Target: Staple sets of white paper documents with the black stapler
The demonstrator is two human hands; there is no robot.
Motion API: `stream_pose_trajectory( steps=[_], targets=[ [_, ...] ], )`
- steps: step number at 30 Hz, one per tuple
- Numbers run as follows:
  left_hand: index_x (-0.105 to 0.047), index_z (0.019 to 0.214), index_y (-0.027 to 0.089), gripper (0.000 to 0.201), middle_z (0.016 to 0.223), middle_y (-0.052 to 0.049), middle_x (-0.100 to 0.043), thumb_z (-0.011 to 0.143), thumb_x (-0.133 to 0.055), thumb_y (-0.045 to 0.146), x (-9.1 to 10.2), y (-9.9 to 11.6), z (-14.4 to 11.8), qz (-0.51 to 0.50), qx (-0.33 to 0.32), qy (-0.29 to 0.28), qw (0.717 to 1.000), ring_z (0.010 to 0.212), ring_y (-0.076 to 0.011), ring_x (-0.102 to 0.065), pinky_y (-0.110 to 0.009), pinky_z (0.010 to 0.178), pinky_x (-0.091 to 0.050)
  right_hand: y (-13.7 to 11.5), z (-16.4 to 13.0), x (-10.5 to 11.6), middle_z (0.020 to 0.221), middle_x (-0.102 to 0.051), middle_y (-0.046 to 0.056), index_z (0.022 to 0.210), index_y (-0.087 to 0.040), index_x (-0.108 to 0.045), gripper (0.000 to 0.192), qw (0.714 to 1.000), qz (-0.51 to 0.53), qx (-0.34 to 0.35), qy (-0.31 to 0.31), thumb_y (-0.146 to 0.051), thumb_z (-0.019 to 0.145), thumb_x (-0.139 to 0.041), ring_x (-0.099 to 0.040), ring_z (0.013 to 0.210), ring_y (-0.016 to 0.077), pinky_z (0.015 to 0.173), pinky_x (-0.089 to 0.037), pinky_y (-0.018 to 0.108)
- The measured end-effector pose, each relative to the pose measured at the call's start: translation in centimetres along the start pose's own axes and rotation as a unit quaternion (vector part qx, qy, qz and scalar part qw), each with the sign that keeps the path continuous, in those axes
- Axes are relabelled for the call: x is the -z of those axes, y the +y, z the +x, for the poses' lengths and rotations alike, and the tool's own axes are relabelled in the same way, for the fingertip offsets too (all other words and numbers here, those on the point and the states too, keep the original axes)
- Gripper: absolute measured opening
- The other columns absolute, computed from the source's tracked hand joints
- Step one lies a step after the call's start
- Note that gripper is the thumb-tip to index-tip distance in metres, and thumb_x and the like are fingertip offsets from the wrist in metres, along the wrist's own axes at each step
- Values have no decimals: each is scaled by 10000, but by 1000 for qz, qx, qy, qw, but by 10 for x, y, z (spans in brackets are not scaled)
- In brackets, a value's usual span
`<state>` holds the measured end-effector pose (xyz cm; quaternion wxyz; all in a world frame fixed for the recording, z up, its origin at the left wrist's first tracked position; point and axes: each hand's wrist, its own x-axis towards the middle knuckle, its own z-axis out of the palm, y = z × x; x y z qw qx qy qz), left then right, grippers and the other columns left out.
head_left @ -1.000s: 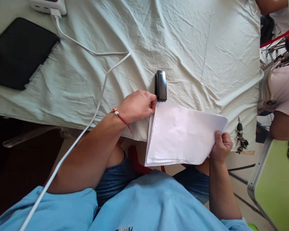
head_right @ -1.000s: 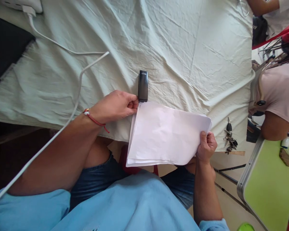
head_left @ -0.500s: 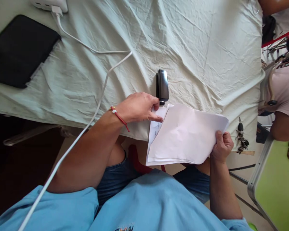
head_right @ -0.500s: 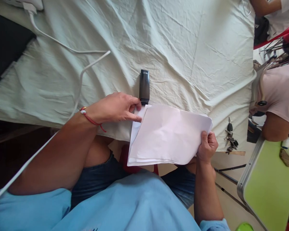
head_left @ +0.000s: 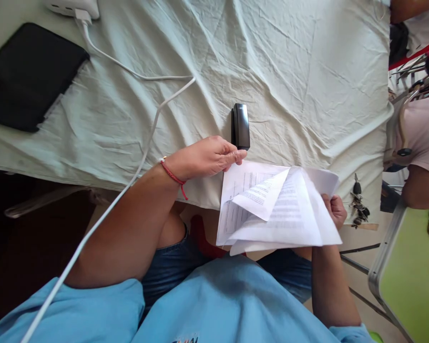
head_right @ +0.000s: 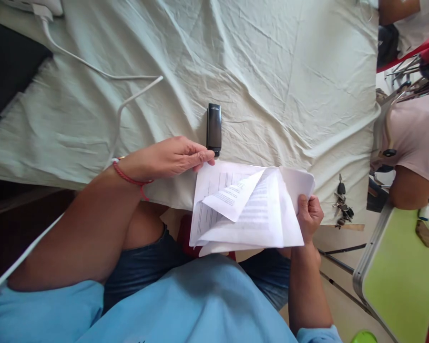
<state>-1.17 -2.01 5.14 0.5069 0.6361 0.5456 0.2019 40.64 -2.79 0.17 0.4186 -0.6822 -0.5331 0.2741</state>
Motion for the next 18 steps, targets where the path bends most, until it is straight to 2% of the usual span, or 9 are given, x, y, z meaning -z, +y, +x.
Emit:
stream_pose_trajectory(
  steps=[4,6,10,14,18],
  targets=[
    [-778,928,168,444,807,-32,-669,991,-538,536,-2,-1,1,15,5,-4,1000,756,-168,-602,-279,707,-417,1,1,0,644,-414,-71,741,-208,-516,616,1000,1,7,14,-722,797,-852,-328,625,90,571,-270,254],
    [-784,1030,167,401,835,-21,-681,911,-671,533,-3,-1,1,25,6,-18,1000,757,-167,-603,-273,703,-415,0,1,-1,642,-418,-71,748,-207,-527,619,1000,3,8,17,-736,791,-847,-330,620,88,568,-273,252],
    [-734,1279,172,625,863,-2,-689,781,-835,537,-5,1,0,51,10,-62,997,742,-172,-612,-267,693,-418,-4,0,-5,657,-437,-65,760,-202,-551,616,1000,4,11,21,-738,779,-853,-338,628,87,575,-290,246],
    [-699,1360,164,675,882,-11,-706,782,-849,479,-6,3,0,85,10,-75,994,757,-181,-626,-270,711,-419,-7,0,-6,666,-447,-62,764,-202,-556,601,1000,7,6,22,-724,777,-853,-349,641,92,574,-302,243],
    [-743,1244,153,491,886,-30,-720,889,-731,491,-7,-1,0,72,-6,-42,997,763,-177,-628,-273,717,-420,-7,0,-6,667,-462,-59,771,-207,-547,610,1000,6,1,21,-736,767,-850,-361,630,91,569,-312,243]
  ],
)
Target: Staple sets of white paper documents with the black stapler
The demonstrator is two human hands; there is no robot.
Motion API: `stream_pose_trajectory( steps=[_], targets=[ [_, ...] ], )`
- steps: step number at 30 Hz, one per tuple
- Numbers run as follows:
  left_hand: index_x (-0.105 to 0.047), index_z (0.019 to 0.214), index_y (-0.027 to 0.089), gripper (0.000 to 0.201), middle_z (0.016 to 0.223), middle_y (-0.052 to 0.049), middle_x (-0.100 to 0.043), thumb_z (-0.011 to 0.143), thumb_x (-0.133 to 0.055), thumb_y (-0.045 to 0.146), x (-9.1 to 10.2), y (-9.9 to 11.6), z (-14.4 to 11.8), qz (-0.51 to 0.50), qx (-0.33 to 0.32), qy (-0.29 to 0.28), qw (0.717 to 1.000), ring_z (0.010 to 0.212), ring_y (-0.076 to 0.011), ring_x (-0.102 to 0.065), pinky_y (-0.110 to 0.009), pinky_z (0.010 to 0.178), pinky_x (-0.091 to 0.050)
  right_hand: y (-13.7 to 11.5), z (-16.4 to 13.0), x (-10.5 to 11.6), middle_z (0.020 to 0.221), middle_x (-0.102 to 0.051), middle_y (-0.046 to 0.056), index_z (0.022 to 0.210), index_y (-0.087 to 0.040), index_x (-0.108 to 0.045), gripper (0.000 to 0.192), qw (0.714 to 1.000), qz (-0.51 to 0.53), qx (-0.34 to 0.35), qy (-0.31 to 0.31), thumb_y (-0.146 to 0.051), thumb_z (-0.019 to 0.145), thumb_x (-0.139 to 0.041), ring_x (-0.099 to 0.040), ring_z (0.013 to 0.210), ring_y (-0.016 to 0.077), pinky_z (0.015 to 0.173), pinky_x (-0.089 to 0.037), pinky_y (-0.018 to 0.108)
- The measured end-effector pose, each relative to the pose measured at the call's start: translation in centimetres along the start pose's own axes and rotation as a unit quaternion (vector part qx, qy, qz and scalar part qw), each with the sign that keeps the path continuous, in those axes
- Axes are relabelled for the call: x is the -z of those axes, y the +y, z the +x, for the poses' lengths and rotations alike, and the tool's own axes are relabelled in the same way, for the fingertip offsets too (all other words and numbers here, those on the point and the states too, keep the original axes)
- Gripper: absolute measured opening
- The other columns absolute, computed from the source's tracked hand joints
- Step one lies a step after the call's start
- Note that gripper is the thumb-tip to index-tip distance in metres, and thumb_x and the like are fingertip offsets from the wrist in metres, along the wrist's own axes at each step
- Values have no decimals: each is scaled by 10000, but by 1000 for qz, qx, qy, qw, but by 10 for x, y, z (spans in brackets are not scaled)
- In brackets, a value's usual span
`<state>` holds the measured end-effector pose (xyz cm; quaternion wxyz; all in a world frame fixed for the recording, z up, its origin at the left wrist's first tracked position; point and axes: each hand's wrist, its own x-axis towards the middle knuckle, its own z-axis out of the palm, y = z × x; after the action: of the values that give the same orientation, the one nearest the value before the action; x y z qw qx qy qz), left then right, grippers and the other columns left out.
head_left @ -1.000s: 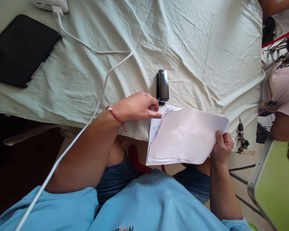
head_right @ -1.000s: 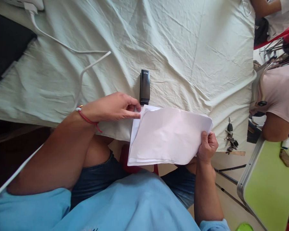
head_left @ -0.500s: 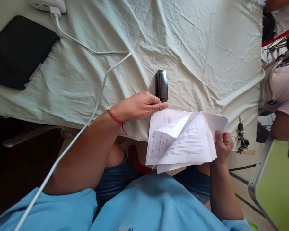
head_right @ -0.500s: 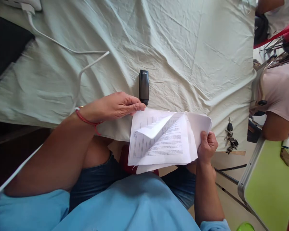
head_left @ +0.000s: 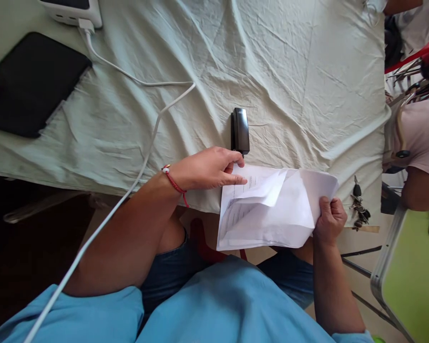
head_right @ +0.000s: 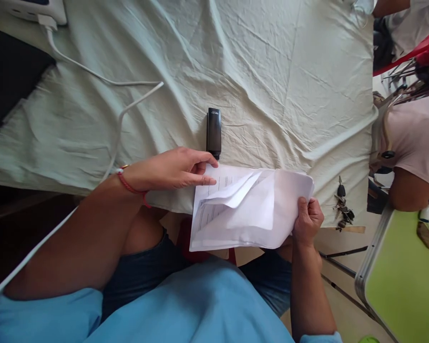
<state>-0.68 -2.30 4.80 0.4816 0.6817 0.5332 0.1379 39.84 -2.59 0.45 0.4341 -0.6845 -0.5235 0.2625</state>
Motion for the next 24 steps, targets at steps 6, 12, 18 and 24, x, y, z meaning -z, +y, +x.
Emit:
stream_pose_trajectory(
  steps=[6,12,18,24],
  targets=[
    [-776,1146,154,386,943,-57,-781,930,-649,448,2,-5,-2,-13,4,30,999,842,-195,-682,-276,736,-442,-3,2,3,661,-496,-53,797,-209,-570,621,999,-19,-20,-29,-771,765,-832,-369,595,91,527,-314,244],
    [-789,1128,146,338,1104,-92,-825,974,-535,308,5,-8,2,4,-2,29,1000,965,-207,-723,-279,819,-474,-23,8,3,644,-532,-40,798,-179,-663,545,995,-41,-43,-75,-670,737,-892,-394,584,90,511,-323,236],
    [-743,918,156,418,880,-78,-763,1045,-414,381,2,-13,4,5,-42,54,998,813,-190,-664,-294,770,-464,-42,7,10,709,-626,-7,840,-189,-717,424,992,-78,-24,-95,-591,796,-845,-469,618,113,535,-383,238],
    [-727,978,145,512,867,-83,-733,1080,-359,485,2,-11,-1,-77,-44,63,994,782,-182,-666,-283,724,-482,-65,2,26,730,-663,21,896,-209,-757,459,971,-212,24,-105,-665,855,-774,-499,611,135,531,-368,272]
  ],
)
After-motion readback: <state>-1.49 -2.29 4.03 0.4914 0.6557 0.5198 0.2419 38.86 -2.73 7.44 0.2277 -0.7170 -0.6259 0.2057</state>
